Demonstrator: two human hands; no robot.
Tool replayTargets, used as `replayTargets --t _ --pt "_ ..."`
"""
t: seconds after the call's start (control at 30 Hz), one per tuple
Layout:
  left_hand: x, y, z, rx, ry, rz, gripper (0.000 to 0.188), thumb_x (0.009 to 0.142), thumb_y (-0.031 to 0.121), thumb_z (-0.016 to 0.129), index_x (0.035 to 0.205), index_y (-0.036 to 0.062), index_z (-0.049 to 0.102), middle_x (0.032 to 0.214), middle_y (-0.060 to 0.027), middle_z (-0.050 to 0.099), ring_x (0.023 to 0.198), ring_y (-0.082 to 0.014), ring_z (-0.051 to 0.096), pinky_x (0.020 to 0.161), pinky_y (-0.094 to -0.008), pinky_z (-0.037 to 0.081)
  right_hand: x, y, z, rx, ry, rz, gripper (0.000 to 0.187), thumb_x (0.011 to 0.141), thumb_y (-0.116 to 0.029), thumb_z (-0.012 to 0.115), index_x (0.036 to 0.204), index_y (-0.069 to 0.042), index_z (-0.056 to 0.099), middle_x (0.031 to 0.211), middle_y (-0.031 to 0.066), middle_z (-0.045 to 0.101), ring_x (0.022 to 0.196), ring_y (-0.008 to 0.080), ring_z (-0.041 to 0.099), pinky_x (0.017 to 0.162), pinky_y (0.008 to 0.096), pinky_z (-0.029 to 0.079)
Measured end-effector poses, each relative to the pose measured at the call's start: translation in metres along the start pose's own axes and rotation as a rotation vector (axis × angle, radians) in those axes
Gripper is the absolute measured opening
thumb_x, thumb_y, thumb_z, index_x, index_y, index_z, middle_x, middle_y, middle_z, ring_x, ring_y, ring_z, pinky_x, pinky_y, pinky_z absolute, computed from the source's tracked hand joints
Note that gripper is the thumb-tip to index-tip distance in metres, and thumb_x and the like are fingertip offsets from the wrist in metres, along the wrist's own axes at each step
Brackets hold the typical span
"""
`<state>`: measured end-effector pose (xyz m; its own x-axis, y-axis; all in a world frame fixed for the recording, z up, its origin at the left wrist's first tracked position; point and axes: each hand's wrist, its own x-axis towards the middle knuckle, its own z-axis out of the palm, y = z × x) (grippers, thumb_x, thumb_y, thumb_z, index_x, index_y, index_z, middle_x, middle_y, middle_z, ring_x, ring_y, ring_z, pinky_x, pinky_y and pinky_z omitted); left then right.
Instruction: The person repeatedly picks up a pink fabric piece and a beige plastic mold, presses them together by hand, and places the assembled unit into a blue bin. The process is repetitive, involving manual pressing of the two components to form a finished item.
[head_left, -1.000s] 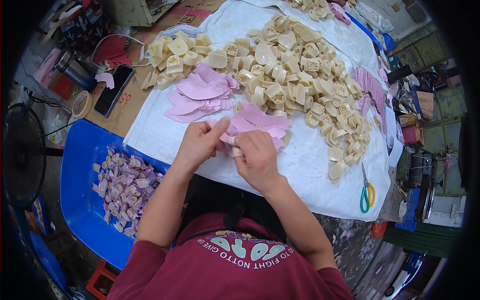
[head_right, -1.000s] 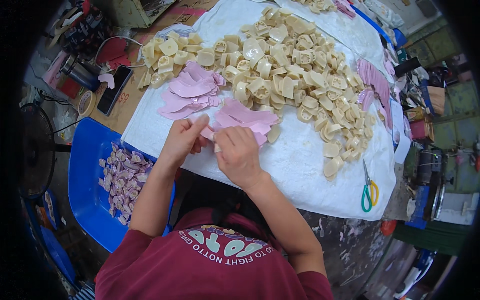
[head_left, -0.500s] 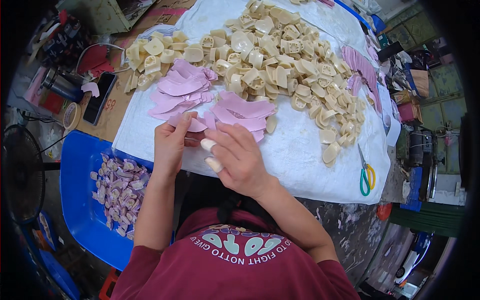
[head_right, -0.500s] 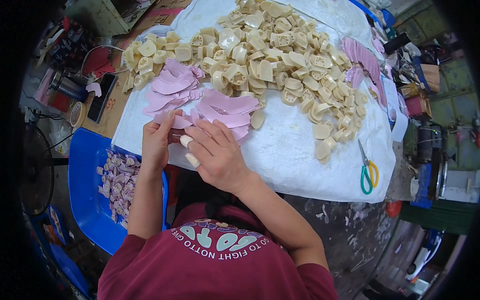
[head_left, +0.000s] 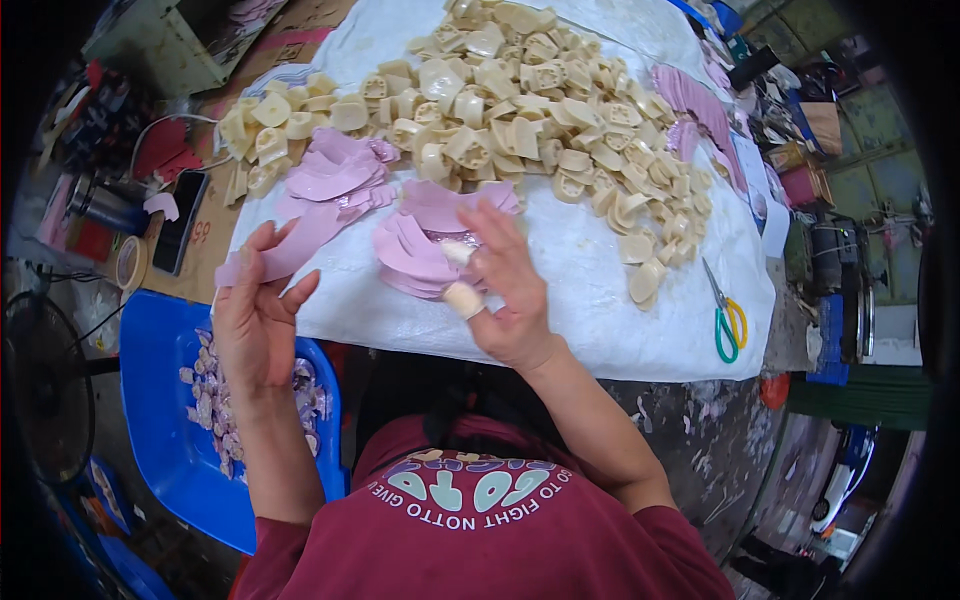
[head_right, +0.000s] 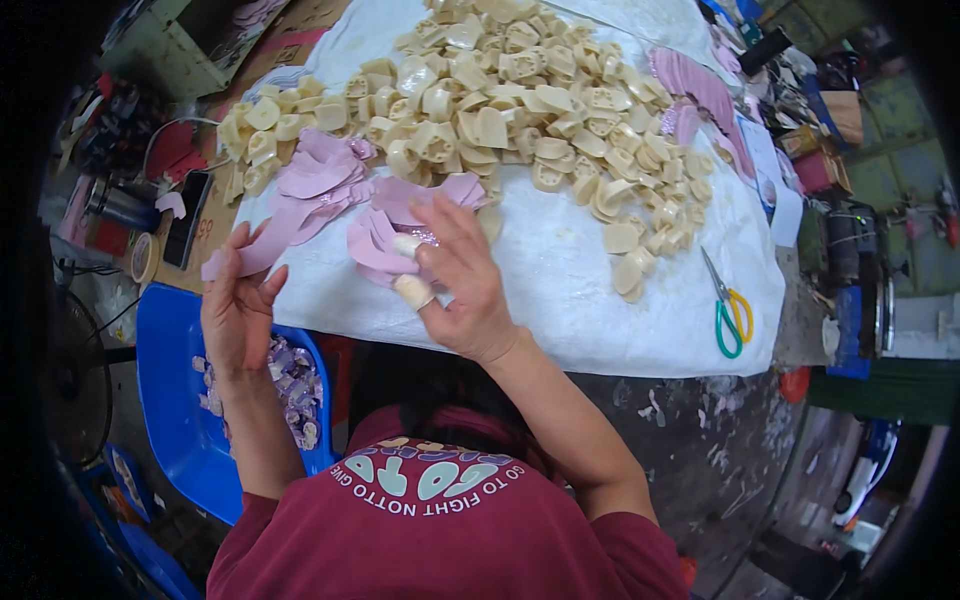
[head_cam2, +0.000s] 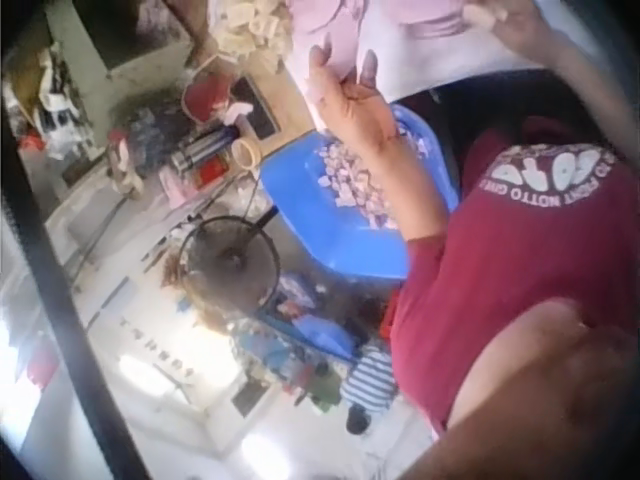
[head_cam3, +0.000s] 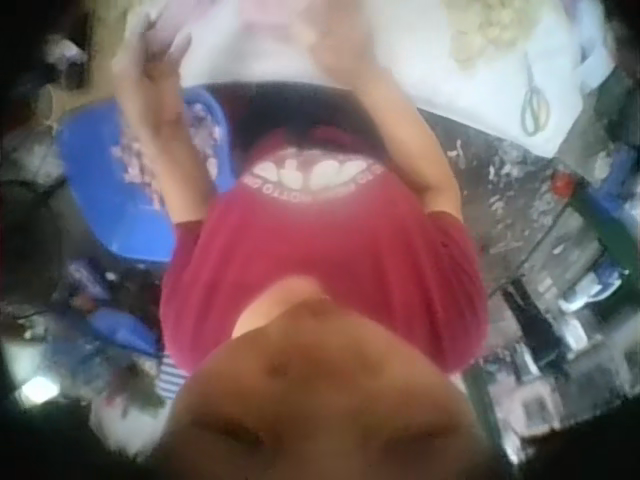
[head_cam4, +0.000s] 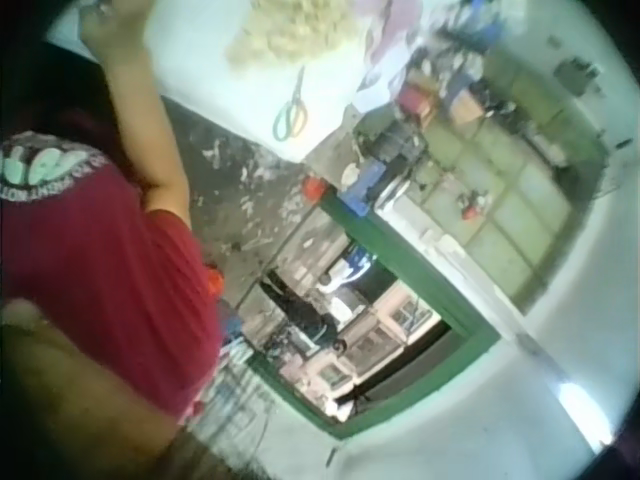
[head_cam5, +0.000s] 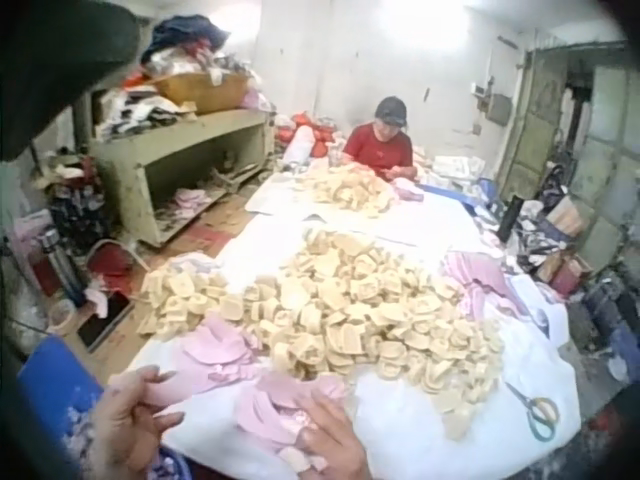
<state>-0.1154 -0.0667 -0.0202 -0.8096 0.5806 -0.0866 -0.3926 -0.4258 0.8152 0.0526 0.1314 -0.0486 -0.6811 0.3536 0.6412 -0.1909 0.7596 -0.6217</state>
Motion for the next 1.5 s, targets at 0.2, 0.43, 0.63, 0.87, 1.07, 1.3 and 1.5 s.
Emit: replayTargets --t 0.2,0.43,0.63,0.87,1.07,1.3,1.5 --pt "0.012 -0.016 0.032 -0.155 -0.075 -0.111 0.035 0.097 0.014 0.049 0.125 -0.0074 0.05 0.125 -0.025 0.054 0.12 -0.0306 0.053 0.091 -0.039 0.055 0.002 0.082 -0.056 -0.452 0.113 0.18 0.036 0.073 -0.008 0.069 0.107 0.0 0.059 0.126 0.0178 0.054 0.12 0.0367 0.047 0.1 0.0478 0.038" --pt "0.011 -0.021 0.057 -0.269 -0.148 -0.161 0.039 0.093 0.01 0.049 0.125 -0.0119 0.048 0.128 -0.03 0.05 0.125 -0.0362 0.047 0.101 -0.0412 0.048 0.027 0.117 -0.065 -0.81 -0.005 0.13 0.052 0.067 -0.004 0.066 0.117 0.002 0.052 0.139 0.0187 0.04 0.124 0.0364 0.041 0.103 0.0444 0.033" --pt "0.008 -0.031 0.056 -0.213 -0.16 -0.238 0.037 0.092 0.011 0.05 0.121 -0.0117 0.052 0.125 -0.0295 0.053 0.123 -0.0359 0.05 0.099 -0.0411 0.05 0.001 0.11 -0.071 -0.82 0.018 0.213 0.052 0.065 0.0 0.063 0.117 0.001 0.053 0.127 0.019 0.049 0.111 0.0347 0.05 0.098 0.0441 0.036" --pt "-0.002 -0.031 0.054 -0.129 -0.165 -0.196 0.035 0.093 0.011 0.049 0.119 -0.0112 0.054 0.122 -0.0286 0.055 0.119 -0.0358 0.053 0.099 -0.0407 0.05 0.0 0.096 -0.091 -0.661 0.032 0.187 0.042 0.075 -0.004 0.062 0.116 0.0 0.056 0.111 0.0152 0.057 0.103 0.0324 0.055 0.09 0.0438 0.04" --pt "-0.004 -0.04 0.072 -0.182 -0.106 -0.274 0.035 0.094 0.013 0.049 0.117 -0.0132 0.054 0.116 -0.0282 0.059 0.111 -0.0341 0.059 0.094 -0.0383 0.053 0.108 0.154 -0.082 -0.753 -0.012 0.228 0.041 0.083 -0.014 0.056 0.123 -0.005 0.055 0.125 0.0091 0.056 0.118 0.0272 0.051 0.106 0.0484 0.029" --pt "0.0 -0.043 0.061 -0.143 -0.068 -0.257 0.035 0.099 0.017 0.044 0.119 -0.0098 0.053 0.12 -0.0262 0.056 0.117 -0.0322 0.055 0.095 -0.0391 0.053 0.083 0.155 -0.071 -0.722 -0.002 0.237 0.04 0.076 -0.004 0.053 0.116 -0.005 0.059 0.117 0.0099 0.059 0.114 0.0245 0.053 0.111 0.0526 0.021" --pt "0.001 -0.047 0.064 -0.129 -0.09 -0.258 0.035 0.099 0.017 0.043 0.119 -0.0097 0.054 0.121 -0.0243 0.056 0.119 -0.0314 0.054 0.095 -0.0392 0.053 0.041 0.135 -0.09 -0.734 0.143 0.2 0.038 0.068 0.003 0.057 0.106 -0.004 0.061 0.113 0.0109 0.058 0.11 0.0277 0.053 0.103 0.0481 0.033"
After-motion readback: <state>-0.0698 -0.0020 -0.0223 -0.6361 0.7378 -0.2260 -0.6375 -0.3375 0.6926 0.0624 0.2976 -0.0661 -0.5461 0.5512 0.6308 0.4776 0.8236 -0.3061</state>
